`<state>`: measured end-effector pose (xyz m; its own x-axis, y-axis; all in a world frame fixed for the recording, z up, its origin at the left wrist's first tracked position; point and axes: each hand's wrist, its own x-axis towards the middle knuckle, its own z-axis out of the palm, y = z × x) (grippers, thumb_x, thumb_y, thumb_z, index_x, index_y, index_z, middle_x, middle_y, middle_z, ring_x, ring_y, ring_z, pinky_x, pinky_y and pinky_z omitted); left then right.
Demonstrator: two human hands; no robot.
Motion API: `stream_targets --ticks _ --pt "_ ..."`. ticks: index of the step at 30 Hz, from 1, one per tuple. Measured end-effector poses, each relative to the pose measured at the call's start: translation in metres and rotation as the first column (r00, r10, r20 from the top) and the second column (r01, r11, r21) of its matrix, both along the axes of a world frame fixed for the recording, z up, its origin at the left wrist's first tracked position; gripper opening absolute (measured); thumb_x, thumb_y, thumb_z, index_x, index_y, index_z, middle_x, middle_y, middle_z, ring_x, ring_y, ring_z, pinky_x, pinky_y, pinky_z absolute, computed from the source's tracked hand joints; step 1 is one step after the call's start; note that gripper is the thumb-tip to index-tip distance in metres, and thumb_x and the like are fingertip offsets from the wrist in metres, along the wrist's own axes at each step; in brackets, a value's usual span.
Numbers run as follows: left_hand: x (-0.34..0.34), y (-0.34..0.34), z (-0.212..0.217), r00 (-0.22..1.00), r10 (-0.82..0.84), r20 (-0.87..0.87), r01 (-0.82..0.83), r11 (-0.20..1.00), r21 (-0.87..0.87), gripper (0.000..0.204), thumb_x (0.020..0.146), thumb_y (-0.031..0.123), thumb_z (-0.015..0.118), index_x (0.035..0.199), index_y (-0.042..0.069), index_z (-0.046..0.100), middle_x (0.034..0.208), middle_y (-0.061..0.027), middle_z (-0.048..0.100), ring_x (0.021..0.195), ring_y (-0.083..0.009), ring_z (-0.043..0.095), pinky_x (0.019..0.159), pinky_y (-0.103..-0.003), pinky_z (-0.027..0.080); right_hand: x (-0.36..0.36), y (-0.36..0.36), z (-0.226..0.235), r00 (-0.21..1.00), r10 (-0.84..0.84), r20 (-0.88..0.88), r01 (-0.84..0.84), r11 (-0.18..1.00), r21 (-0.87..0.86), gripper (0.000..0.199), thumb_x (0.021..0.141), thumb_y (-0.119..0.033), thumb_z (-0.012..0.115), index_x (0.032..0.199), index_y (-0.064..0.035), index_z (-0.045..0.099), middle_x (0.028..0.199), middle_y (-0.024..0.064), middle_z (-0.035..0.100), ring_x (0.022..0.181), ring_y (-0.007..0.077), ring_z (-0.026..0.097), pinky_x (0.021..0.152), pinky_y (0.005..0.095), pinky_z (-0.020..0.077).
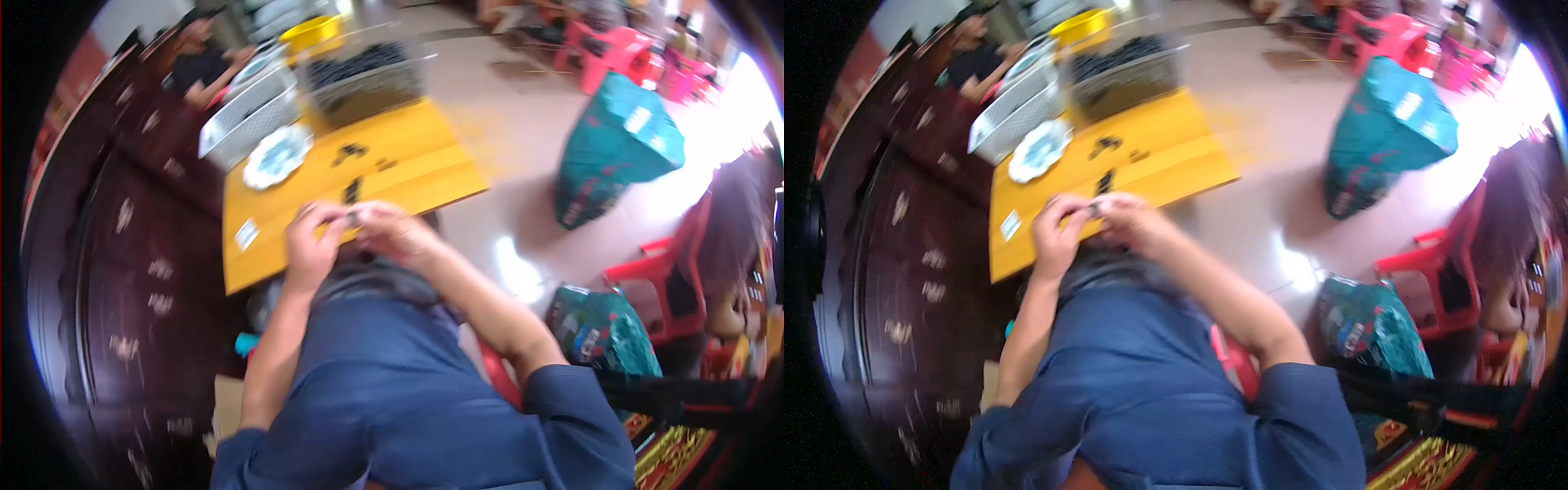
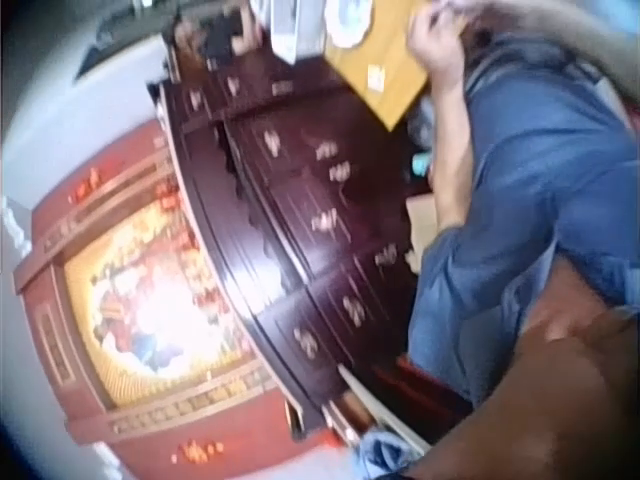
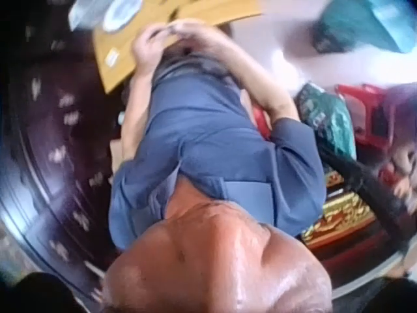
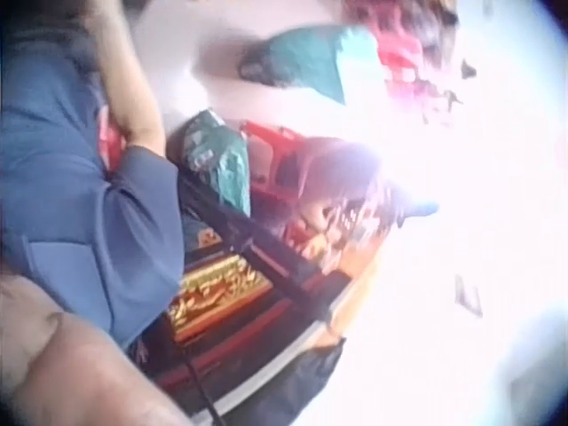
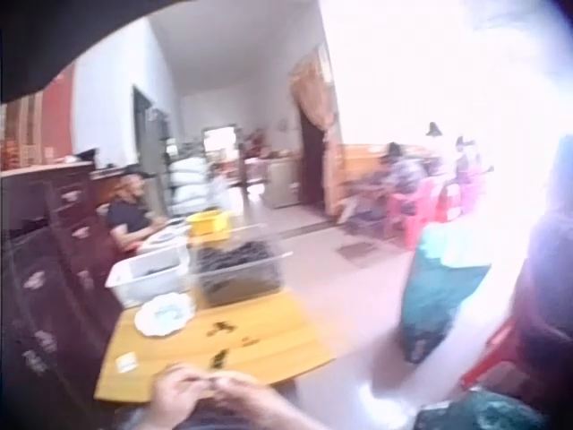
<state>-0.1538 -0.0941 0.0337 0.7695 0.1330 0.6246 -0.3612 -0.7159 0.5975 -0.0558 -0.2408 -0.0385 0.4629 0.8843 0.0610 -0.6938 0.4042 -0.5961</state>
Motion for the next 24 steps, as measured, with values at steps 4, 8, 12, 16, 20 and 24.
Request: stream_targets --ticks 4,8,12,16,20,24 --pt "-0.008 -0.001 -0.004 1.000 -0.002 -0.009 0.002 0.998 -0.070 0.004 0.086 -0.005 0.065 0.089 -0.002 0.064 0.088 -0.0081 0.064 0.084 -0.0178 0.061 0.078 -0.029 0.049 -0.006 0.014 -0.009 0.996 -0.014 -0.084 0.013 1.000 -0.006 0.019 0.094 -0.023 0.073 0.110 -0.0130 0.069 0.093 -0.0026 0.070 0.076 0.0078 0.063 0.066 0.0229 0.0530" --pt "-0.004 -0.005 -0.005 0.998 -0.059 0.003 0.059 0.995 -0.074 0.004 0.089 -0.003 0.066 0.089 -0.002 0.062 0.090 -0.0064 0.062 0.084 -0.0155 0.059 0.077 -0.028 0.049 -0.005 0.008 -0.006 0.997 -0.001 -0.083 0.004 0.999 0.035 0.018 0.095 -0.024 0.071 0.110 -0.0141 0.069 0.091 -0.0042 0.069 0.077 0.0075 0.063 0.071 0.0239 0.0521" --pt "-0.004 -0.008 -0.006 0.999 -0.033 0.013 0.035 0.986 -0.162 0.005 0.086 -0.003 0.068 0.087 -0.002 0.063 0.083 -0.0069 0.063 0.083 -0.0191 0.060 0.077 -0.031 0.049 -0.007 0.008 -0.003 0.996 -0.010 -0.088 0.010 1.000 -0.006 0.017 0.096 -0.025 0.071 0.109 -0.0145 0.070 0.090 -0.0051 0.069 0.077 0.0067 0.062 0.069 0.0234 0.0508" --pt "-0.013 0.004 -0.012 0.999 0.029 -0.028 -0.033 0.987 -0.157 0.003 0.088 -0.001 0.067 0.088 -0.001 0.064 0.085 -0.0080 0.063 0.082 -0.0189 0.060 0.077 -0.031 0.049 -0.014 0.028 -0.006 0.998 0.030 -0.063 -0.026 0.997 0.072 0.017 0.094 -0.024 0.073 0.108 -0.0141 0.070 0.087 -0.0044 0.068 0.074 0.0072 0.061 0.067 0.0235 0.0505" --pt "0.002 0.000 -0.014 1.000 0.010 -0.004 -0.010 0.987 -0.161 0.005 0.089 0.004 0.067 0.091 -0.001 0.067 0.088 -0.0107 0.066 0.084 -0.0224 0.065 0.079 -0.032 0.052 -0.010 0.005 0.008 0.994 -0.111 0.020 0.113 0.991 -0.069 0.025 0.096 -0.026 0.068 0.116 -0.0114 0.066 0.089 -0.0019 0.062 0.075 0.0091 0.057 0.068 0.0259 0.0510" --pt "0.005 -0.002 -0.018 0.999 -0.040 0.035 0.046 0.986 -0.163 0.007 0.087 0.000 0.071 0.094 0.000 0.069 0.092 -0.0076 0.068 0.083 -0.0153 0.064 0.076 -0.027 0.052 0.003 -0.007 0.002 0.990 -0.131 0.061 0.134 0.989 -0.063 0.028 0.095 -0.022 0.071 0.120 -0.0083 0.065 0.092 -0.0015 0.066 0.080 0.0080 0.061 0.077 0.0254 0.0534"
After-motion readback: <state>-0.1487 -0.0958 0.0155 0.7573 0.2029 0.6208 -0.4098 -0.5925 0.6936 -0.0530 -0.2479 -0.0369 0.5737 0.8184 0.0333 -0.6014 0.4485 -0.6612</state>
